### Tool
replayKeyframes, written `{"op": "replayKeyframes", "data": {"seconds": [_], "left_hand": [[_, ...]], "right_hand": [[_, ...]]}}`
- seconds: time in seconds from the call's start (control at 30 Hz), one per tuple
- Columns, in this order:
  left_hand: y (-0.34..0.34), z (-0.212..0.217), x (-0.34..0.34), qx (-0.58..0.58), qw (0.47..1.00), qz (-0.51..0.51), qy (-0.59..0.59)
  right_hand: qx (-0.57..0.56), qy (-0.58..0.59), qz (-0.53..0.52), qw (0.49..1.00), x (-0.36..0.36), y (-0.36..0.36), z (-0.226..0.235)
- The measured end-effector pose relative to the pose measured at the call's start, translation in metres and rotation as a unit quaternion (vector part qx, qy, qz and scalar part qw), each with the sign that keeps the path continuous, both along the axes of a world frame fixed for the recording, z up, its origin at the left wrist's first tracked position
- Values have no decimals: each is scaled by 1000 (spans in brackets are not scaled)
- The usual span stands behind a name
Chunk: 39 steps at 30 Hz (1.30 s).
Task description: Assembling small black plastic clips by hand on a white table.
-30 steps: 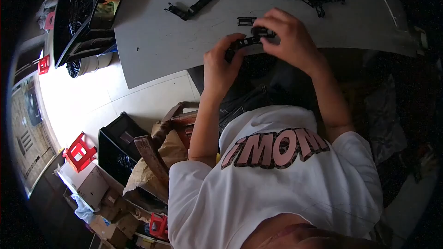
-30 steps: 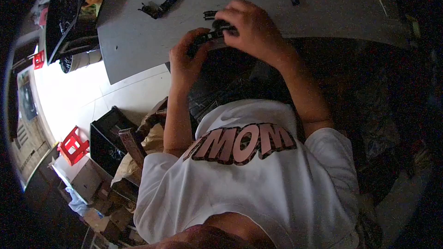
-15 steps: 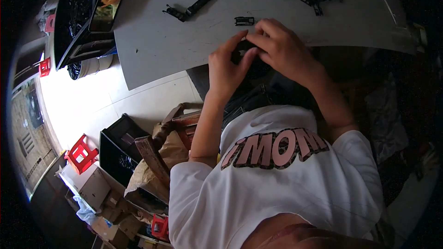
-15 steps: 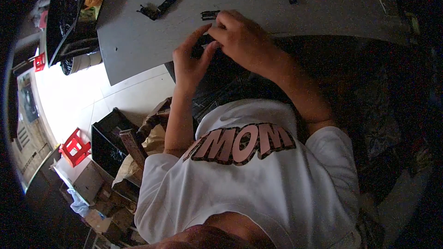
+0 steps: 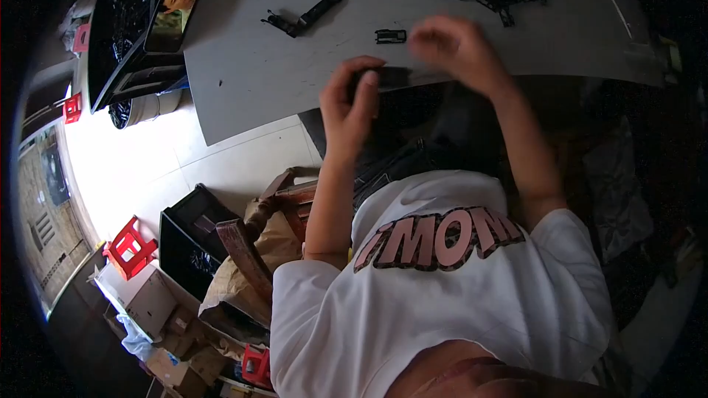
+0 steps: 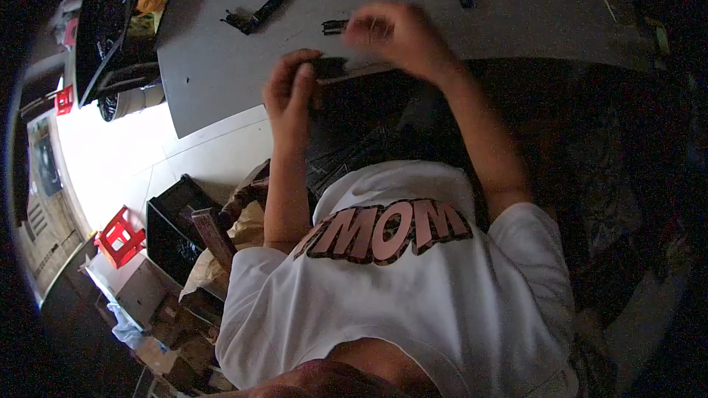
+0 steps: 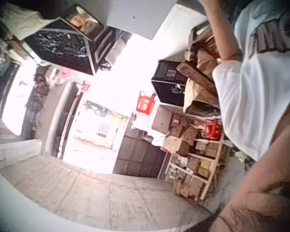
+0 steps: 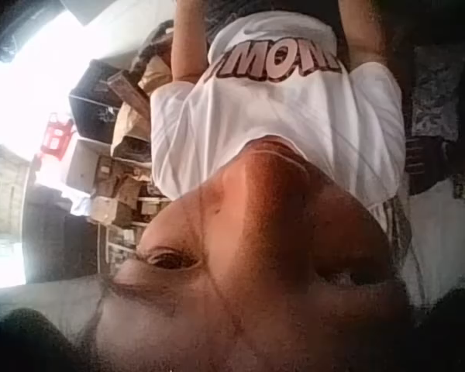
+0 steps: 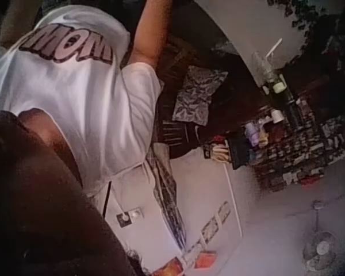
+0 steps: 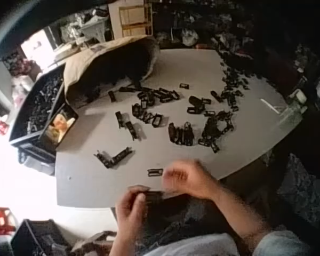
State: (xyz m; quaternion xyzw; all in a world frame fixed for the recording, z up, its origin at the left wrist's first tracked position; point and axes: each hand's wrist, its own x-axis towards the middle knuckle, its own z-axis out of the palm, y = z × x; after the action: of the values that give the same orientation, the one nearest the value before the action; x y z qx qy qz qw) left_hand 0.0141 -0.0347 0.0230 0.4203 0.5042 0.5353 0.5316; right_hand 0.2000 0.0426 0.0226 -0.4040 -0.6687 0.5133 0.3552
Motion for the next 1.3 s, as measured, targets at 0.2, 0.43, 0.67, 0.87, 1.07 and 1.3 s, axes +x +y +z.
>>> {"op": "replayKeyframes", "data": {"seconds": [0.2, 0.43, 0.67, 0.87, 1.07, 1.3], "left_hand": [[-1, -18, -25, 12, 998, 59, 4], [41, -12, -50, 131, 942, 117, 285], [80, 1, -50, 36, 740, 102, 664], [68, 6, -48, 94, 800, 110, 582], [40, 0, -48, 100, 882, 106, 447], [20, -1, -43, 75, 916, 81, 385]], "right_hand": [[160, -433, -243, 853, -19, 80, 22], [285, -351, -227, 863, -11, 81, 5], [328, -280, -75, 899, 2, 27, -4], [298, -254, -20, 920, -11, 11, -6], [324, -259, -1, 910, -21, 8, -12], [232, -306, -28, 923, -18, 6, -15]]}}
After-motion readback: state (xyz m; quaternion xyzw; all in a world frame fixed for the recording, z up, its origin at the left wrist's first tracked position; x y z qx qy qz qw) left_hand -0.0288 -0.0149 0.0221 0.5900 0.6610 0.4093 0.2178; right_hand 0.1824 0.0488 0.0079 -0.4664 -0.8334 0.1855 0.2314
